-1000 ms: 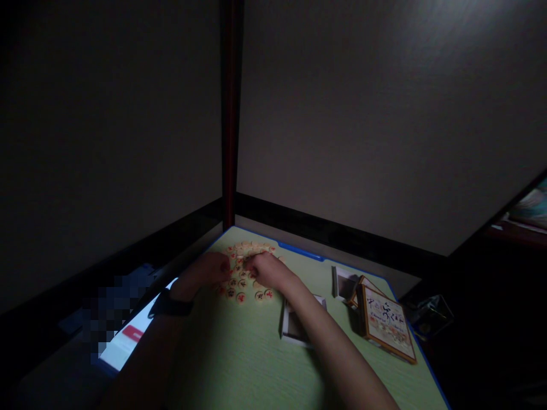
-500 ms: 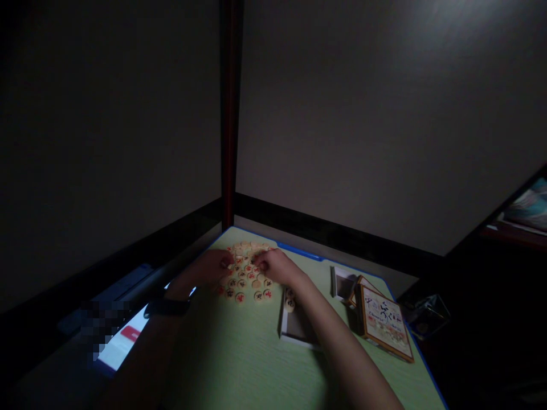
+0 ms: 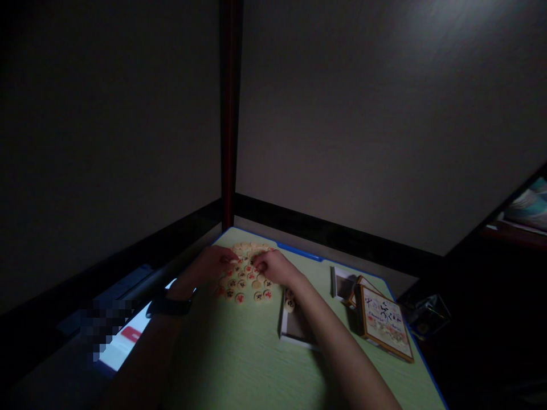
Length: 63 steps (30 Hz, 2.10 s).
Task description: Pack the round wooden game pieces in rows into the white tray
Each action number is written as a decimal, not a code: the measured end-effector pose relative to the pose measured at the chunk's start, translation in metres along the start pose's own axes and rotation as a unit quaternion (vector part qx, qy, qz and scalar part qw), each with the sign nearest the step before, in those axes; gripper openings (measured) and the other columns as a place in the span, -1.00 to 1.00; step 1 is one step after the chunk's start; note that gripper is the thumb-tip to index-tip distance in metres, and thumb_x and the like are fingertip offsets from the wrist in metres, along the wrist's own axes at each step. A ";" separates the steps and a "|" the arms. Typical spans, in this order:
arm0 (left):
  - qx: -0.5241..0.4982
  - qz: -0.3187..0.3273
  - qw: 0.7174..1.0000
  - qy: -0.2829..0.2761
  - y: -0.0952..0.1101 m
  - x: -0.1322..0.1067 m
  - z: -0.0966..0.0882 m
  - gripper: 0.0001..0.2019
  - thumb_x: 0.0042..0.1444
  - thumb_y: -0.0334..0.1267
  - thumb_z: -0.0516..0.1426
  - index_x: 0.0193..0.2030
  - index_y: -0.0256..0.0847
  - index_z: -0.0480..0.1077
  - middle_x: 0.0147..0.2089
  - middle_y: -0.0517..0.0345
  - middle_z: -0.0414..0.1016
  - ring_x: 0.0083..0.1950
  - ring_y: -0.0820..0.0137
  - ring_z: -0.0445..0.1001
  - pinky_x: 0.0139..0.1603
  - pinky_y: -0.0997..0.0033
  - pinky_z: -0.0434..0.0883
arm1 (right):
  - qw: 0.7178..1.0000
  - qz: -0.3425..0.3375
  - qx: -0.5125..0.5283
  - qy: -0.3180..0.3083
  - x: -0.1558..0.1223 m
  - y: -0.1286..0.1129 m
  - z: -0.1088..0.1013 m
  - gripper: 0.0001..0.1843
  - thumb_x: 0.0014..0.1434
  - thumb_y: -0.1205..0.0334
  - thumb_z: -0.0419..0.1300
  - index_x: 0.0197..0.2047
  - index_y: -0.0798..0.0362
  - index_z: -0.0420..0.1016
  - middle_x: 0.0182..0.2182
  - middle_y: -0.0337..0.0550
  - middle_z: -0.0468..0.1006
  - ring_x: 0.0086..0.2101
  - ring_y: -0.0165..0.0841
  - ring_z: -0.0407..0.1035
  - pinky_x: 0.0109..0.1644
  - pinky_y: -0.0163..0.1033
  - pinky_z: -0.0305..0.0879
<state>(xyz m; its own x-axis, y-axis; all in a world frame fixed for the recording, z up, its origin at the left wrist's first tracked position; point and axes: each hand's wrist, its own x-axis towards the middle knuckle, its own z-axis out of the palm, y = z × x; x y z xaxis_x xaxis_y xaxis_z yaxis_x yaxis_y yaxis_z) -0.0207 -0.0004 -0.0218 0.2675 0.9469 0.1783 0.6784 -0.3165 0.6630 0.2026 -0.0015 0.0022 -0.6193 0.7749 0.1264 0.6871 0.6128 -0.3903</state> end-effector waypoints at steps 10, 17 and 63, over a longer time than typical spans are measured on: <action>0.044 0.021 0.999 0.000 0.008 -0.004 0.001 -0.76 -0.07 -0.51 0.18 -0.28 -0.21 0.60 -0.26 0.11 0.65 -0.19 0.34 0.59 -0.09 0.42 0.47 | 0.980 0.121 -0.151 -0.041 0.013 0.004 -0.002 -0.75 0.05 0.49 0.13 -0.33 0.08 0.63 -0.38 -0.14 0.62 -0.36 -0.37 0.42 -0.33 -0.35 0.10; 0.031 0.051 0.998 0.005 0.007 -0.004 0.003 -0.69 -0.09 -0.57 0.13 -0.23 -0.20 0.55 -0.23 0.16 0.62 -0.20 0.39 0.56 -0.11 0.46 0.45 | 0.973 0.112 -0.192 -0.068 0.013 -0.002 0.003 -0.79 0.12 0.38 0.14 -0.28 0.06 0.62 -0.22 0.01 0.65 -0.19 -0.26 0.49 -0.21 -0.32 0.21; 0.175 -0.025 0.984 -0.036 0.017 -0.009 0.011 -0.84 -0.01 -0.49 0.12 -0.30 -0.23 0.46 -0.25 -0.04 0.58 -0.16 0.21 0.53 -0.16 0.32 0.36 | 0.948 0.184 0.249 0.066 -0.007 0.050 -0.008 -0.80 -0.13 0.48 0.20 -0.39 0.13 0.60 -0.54 -0.25 0.55 -0.48 -0.40 0.45 -0.39 -0.36 0.31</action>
<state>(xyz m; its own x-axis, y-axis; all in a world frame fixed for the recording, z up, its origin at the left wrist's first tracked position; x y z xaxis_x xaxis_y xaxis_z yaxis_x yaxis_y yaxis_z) -0.0041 -0.0152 -0.0203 0.2667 0.9595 0.0908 0.8825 -0.2810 0.3772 0.2442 0.0252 -0.0114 -0.2964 0.9551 -0.0016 0.5621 0.1731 -0.8088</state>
